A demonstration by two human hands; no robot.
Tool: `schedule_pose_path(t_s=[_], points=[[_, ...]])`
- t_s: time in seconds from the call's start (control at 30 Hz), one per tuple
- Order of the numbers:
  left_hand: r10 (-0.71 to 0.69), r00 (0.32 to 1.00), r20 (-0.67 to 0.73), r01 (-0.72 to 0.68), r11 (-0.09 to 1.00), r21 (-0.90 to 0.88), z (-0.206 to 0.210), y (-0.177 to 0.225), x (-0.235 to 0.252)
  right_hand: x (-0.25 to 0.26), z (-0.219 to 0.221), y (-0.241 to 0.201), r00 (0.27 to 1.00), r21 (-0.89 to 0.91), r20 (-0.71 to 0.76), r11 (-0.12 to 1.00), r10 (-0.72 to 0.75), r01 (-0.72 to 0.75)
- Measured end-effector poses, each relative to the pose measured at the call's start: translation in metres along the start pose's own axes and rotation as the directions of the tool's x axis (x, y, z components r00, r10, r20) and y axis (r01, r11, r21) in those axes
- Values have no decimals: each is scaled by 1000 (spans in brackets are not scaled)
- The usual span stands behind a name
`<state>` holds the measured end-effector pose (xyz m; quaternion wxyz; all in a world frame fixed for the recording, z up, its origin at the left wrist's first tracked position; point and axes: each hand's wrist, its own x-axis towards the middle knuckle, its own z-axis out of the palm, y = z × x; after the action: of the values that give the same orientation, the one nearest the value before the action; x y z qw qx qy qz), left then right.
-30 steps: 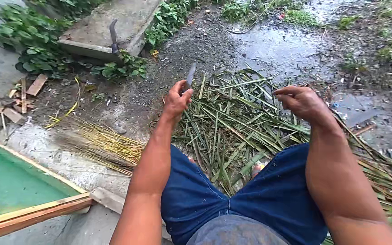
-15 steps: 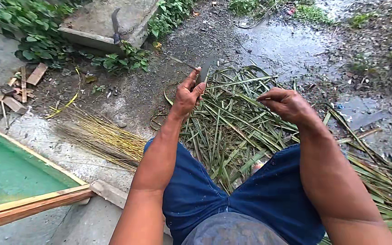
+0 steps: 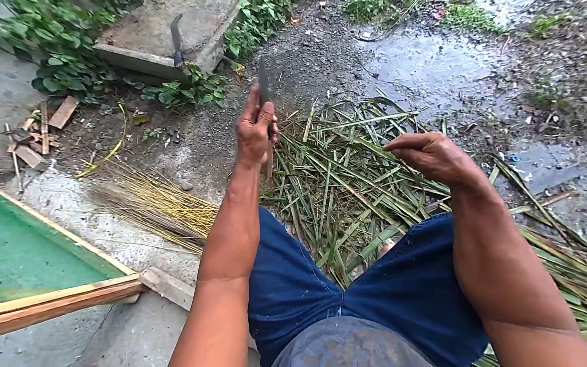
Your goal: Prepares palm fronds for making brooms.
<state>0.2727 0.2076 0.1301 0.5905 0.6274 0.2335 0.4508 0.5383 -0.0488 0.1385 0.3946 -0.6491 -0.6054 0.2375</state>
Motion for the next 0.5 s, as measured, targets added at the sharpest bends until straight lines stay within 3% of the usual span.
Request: schedule_pose_path(t_s=[0.13, 0.33, 0.5], points=[[-2, 998, -56, -4, 994, -106, -14, 7, -1, -4, -4, 4, 1000, 2, -23, 1000, 11, -11], [-35, 982, 188, 46, 998, -53, 16, 1, -19, 0, 4, 4, 999, -30, -25, 999, 32, -32], [-40, 991, 124, 50, 996, -77, 11, 0, -11, 0, 4, 2, 999, -32, -45, 999, -7, 6]])
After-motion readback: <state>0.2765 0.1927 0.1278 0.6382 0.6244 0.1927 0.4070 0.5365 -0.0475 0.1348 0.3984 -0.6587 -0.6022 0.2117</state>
